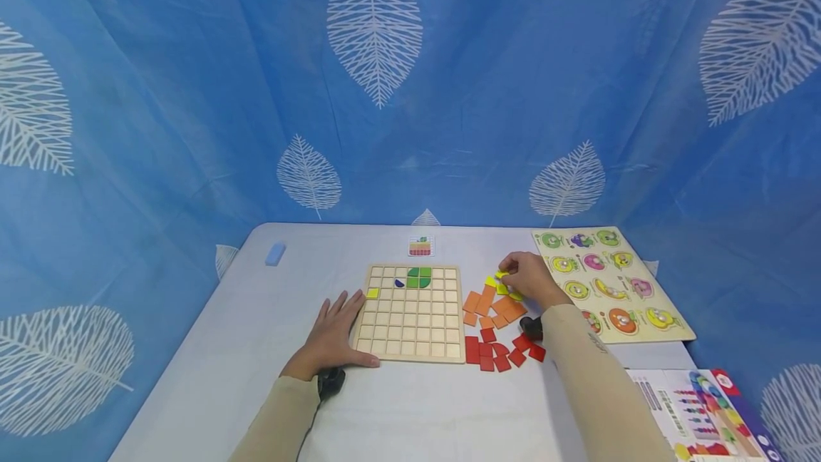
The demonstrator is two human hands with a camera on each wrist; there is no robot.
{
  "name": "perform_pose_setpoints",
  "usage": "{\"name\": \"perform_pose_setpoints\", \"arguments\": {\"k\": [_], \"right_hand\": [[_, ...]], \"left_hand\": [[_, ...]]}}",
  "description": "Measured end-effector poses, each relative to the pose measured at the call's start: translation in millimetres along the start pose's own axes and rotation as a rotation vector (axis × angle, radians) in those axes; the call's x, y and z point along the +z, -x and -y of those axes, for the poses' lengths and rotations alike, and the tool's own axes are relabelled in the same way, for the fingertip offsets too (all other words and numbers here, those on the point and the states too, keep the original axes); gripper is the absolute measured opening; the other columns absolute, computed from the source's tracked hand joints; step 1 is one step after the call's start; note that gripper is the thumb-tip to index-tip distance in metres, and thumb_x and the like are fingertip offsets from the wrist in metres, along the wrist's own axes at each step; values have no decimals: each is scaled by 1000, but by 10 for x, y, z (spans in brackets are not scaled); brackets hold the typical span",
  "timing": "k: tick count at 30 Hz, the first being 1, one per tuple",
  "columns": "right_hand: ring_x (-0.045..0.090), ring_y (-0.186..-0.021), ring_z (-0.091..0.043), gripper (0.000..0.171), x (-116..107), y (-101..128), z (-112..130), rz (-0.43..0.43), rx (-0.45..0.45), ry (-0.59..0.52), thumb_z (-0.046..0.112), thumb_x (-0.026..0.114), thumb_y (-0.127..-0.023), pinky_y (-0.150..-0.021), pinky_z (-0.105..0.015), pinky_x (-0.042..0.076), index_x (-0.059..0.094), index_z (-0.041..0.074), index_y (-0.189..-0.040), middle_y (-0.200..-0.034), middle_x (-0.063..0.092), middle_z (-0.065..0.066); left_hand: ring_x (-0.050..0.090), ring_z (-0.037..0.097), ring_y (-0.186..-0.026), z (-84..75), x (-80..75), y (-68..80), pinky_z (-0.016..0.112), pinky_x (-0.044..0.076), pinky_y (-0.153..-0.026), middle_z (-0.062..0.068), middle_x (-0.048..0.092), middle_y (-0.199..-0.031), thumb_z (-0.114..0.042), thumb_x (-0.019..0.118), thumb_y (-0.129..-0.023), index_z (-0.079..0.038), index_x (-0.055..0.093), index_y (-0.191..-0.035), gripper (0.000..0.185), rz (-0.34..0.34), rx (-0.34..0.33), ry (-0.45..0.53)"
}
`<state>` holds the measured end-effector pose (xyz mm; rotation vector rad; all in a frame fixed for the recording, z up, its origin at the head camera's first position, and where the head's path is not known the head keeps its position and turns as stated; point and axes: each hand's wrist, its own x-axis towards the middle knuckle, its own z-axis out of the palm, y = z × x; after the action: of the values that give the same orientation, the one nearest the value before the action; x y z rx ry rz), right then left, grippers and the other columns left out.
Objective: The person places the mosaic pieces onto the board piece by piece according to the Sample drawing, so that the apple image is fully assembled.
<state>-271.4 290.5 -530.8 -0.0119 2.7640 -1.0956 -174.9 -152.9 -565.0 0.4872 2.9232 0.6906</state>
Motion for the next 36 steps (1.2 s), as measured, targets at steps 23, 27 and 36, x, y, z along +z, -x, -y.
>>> {"name": "perform_pose_setpoints", "arguments": {"k": [23,27,36], "right_hand": [[62,-100,-30,15,125,5,216,-32,-150,-6,8,78,-93,-87,-46,56,74,5,-107,-105,68,-11],[62,-97,-30,14,171,14,289,-28,-184,-41,8,79,-93,-82,-45,55,75,5,-106,-103,68,-10],[63,-97,-28,13,349,-10,498,-28,-252,-67,2,77,-91,-82,-46,56,75,6,-103,-101,68,-8]], "left_hand": [[15,35,-158,10,26,-4,59,4,-125,8,30,-171,-82,86,-56,-9,34,-165,141,-14,11,-14],[15,35,-158,10,25,-6,59,4,-125,8,30,-170,-82,86,-56,-8,35,-165,141,-18,13,-9],[16,36,-158,8,16,-3,59,5,-125,8,31,-170,-82,86,-56,-8,35,-165,141,-22,15,-16]]}}
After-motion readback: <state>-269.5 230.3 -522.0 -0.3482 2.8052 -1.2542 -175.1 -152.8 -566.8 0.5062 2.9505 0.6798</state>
